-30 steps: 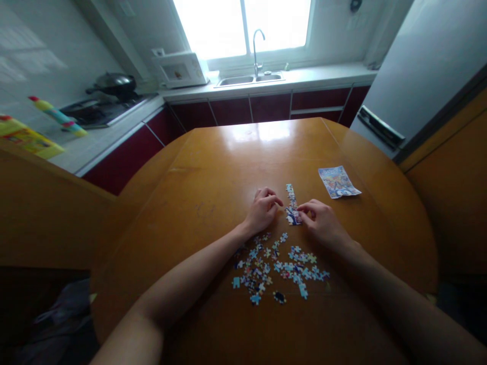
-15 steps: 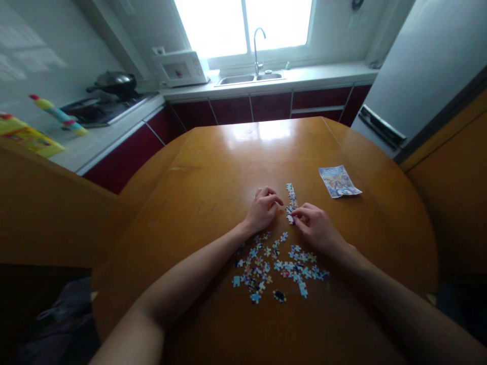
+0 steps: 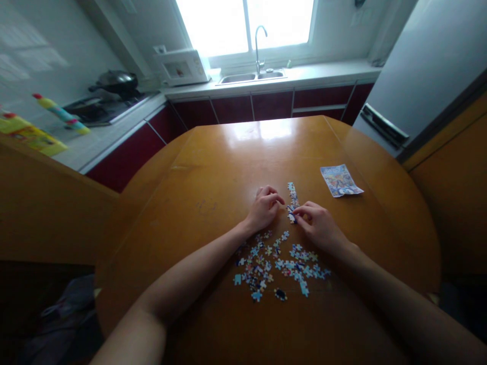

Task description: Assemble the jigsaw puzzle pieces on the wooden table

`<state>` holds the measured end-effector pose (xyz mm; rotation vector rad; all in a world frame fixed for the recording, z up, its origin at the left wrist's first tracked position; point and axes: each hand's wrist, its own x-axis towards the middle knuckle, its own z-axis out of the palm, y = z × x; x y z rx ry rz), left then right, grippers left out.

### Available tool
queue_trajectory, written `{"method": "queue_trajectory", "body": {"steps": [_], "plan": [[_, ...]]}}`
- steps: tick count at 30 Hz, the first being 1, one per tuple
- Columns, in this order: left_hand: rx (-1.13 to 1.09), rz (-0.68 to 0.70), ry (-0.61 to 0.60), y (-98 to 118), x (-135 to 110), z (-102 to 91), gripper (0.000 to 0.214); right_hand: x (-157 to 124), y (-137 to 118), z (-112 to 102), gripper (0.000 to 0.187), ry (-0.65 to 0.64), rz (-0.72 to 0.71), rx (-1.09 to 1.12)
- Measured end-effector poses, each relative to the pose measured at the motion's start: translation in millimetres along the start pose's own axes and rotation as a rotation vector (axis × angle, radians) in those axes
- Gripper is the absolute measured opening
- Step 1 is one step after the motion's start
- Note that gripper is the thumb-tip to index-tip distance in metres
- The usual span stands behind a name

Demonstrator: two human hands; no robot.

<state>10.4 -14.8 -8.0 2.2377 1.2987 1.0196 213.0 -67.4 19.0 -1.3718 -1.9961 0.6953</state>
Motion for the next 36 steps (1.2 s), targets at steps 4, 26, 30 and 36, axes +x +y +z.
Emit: {"method": "queue_trajectory", "body": {"steps": [4, 26, 30, 36], "plan": [[-0.004, -0.006, -0.005, 0.2, 0.0, -0.3, 0.026, 1.0, 2.2, -2.6, 0.015, 0.017, 0.001, 0.010], [-0.028, -0.008, -0.011, 0.9, 1.3, -0.4, 0.025, 7.0, 9.1, -16.9, 0.013, 0.061, 0.023, 0.006], [-0.058, -0.006, -0.019, 1.1, 2.1, -0.7, 0.024, 7.8, 10.7, -17.9, 0.012, 0.043, 0.040, -0.007], [-0.073, -0.010, -0.024, 1.1, 2.5, -1.6, 0.026, 9.4, 13.2, -22.3, 0.013, 0.040, 0.045, -0.026]]}}
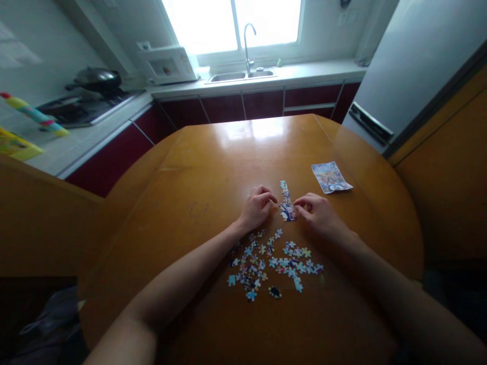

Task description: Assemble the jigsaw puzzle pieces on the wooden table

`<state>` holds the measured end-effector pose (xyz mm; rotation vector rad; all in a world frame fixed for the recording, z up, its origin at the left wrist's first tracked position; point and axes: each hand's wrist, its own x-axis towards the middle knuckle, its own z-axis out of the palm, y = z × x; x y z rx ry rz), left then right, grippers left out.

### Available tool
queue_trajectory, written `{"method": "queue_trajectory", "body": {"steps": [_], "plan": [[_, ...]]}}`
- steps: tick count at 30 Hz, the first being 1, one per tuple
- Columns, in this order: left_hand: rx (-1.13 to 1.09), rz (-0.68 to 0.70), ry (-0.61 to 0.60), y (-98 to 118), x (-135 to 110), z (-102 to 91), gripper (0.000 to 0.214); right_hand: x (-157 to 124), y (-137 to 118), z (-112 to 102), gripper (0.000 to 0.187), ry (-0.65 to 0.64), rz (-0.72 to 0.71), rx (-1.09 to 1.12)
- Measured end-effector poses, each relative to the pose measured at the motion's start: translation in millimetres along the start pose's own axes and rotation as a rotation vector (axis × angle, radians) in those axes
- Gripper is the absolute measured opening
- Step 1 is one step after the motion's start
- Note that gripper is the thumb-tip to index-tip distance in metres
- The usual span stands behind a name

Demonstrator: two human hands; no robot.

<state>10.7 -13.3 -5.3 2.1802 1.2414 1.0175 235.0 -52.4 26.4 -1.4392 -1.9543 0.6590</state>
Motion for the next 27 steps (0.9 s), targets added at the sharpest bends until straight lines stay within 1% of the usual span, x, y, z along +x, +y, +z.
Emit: {"method": "queue_trajectory", "body": {"steps": [13, 19, 27], "plan": [[-0.003, 0.005, -0.001, 2.3, 0.4, -0.8, 0.027, -0.2, -0.4, -1.4, 0.015, -0.025, 0.013, -0.006], [-0.010, 0.006, -0.004, 0.2, 0.3, 0.4, 0.026, 1.6, 2.6, -1.6, 0.015, -0.076, 0.033, -0.036], [-0.012, -0.005, -0.001, 2.7, 0.3, -0.8, 0.025, 1.0, 2.4, -2.6, 0.015, -0.098, 0.040, -0.035]]}}
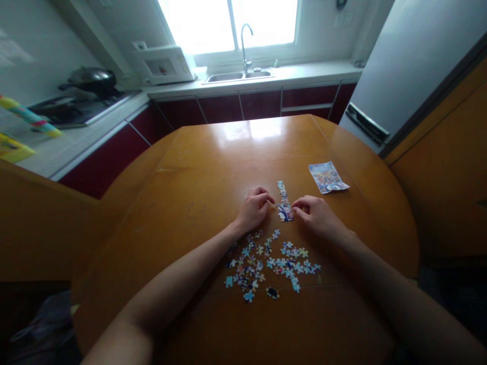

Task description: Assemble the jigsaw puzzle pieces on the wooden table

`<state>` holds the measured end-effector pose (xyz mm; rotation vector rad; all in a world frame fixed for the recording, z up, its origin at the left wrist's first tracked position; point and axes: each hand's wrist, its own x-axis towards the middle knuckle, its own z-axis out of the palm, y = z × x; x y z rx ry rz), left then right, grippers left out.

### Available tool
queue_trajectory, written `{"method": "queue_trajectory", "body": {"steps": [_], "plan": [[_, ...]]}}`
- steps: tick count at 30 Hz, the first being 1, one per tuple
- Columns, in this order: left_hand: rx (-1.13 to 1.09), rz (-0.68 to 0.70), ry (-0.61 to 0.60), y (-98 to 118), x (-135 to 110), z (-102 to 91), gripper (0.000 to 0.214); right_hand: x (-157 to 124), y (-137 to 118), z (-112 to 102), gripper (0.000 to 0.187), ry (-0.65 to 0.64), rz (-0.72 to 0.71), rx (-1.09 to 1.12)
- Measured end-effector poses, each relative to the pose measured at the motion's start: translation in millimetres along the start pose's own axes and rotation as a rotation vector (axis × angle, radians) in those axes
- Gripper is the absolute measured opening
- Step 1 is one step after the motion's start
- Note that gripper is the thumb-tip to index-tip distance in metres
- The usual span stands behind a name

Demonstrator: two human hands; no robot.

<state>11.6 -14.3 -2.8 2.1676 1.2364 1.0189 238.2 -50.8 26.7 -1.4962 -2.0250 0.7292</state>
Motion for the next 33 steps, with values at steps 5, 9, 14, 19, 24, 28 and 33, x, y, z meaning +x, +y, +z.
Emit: {"method": "queue_trajectory", "body": {"steps": [5, 9, 14, 19, 24, 28, 33], "plan": [[-0.001, 0.010, -0.002, -1.0, -0.1, 0.0, 0.025, 0.0, 0.2, 0.3, 0.013, -0.020, -0.008, 0.003], [0.009, 0.010, 0.004, -1.9, -0.3, 0.5, 0.023, -1.3, -0.7, 0.2, 0.011, -0.083, -0.032, 0.025], [0.015, 0.015, 0.006, -2.7, -0.4, 1.2, 0.024, -7.1, -6.5, -1.1, 0.010, -0.287, -0.201, 0.017], [0.012, 0.019, 0.007, -3.9, -0.7, 2.0, 0.025, -13.9, -16.5, -4.2, 0.007, -0.500, -0.319, 0.026], [0.017, 0.021, 0.008, -3.5, -1.1, 2.0, 0.026, -15.4, -21.3, -6.2, 0.004, -0.585, -0.305, 0.017], [0.020, 0.018, 0.003, -3.0, -1.4, 1.8, 0.026, -15.3, -21.2, -5.7, 0.007, -0.583, -0.291, -0.002], [0.018, 0.006, 0.004, -0.9, -1.0, 1.2, 0.025, -15.4, -18.8, -4.4, 0.009, -0.564, -0.294, -0.018]]}}
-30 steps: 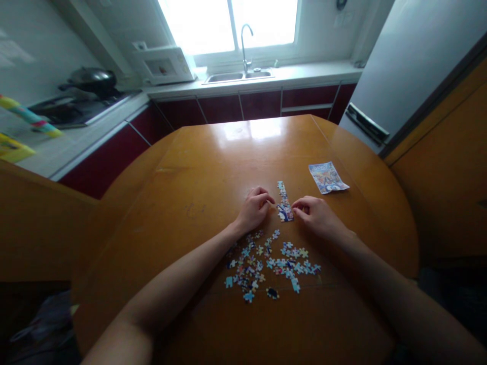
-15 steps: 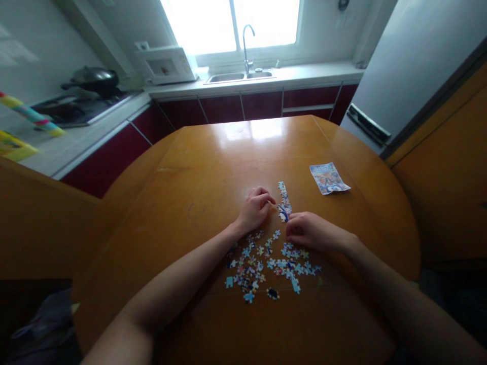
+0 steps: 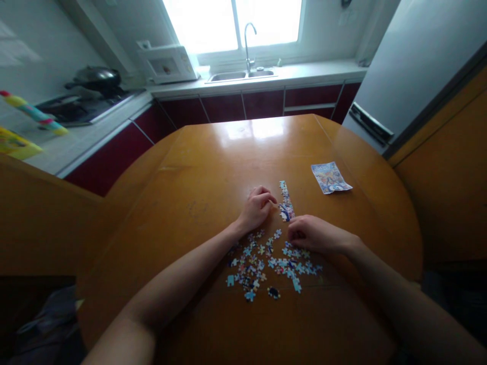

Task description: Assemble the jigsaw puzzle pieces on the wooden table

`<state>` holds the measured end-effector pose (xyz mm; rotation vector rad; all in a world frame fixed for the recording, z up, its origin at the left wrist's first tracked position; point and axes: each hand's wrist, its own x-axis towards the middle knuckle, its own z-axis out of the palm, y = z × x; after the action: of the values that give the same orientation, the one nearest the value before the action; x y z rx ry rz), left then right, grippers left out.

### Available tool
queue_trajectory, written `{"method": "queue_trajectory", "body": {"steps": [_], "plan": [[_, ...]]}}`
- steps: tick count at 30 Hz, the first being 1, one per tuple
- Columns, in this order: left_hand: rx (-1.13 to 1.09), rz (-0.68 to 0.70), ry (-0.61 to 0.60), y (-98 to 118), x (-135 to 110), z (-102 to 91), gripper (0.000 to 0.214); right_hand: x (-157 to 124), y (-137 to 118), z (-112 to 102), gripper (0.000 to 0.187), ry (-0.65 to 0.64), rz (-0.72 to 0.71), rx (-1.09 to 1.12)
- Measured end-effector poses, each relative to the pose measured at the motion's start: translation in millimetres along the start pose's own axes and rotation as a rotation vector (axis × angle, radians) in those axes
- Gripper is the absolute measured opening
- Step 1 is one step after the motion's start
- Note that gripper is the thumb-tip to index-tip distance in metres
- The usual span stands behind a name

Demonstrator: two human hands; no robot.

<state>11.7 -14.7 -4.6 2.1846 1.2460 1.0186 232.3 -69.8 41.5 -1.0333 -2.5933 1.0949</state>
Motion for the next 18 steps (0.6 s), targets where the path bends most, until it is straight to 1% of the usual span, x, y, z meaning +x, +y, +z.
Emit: {"method": "queue_trajectory", "body": {"steps": [10, 16, 18], "plan": [[0.005, 0.006, -0.005, 0.1, -0.3, -0.7, 0.025, -1.4, -6.6, -2.7, 0.014, 0.032, -0.025, 0.057], [0.002, 0.003, 0.004, -0.4, 0.7, -0.1, 0.025, 0.2, -3.6, -0.1, 0.014, 0.089, -0.061, 0.011], [0.012, 0.007, 0.000, -0.3, 0.8, -0.2, 0.025, 0.8, -4.2, 2.0, 0.013, 0.089, -0.077, 0.001]]}}
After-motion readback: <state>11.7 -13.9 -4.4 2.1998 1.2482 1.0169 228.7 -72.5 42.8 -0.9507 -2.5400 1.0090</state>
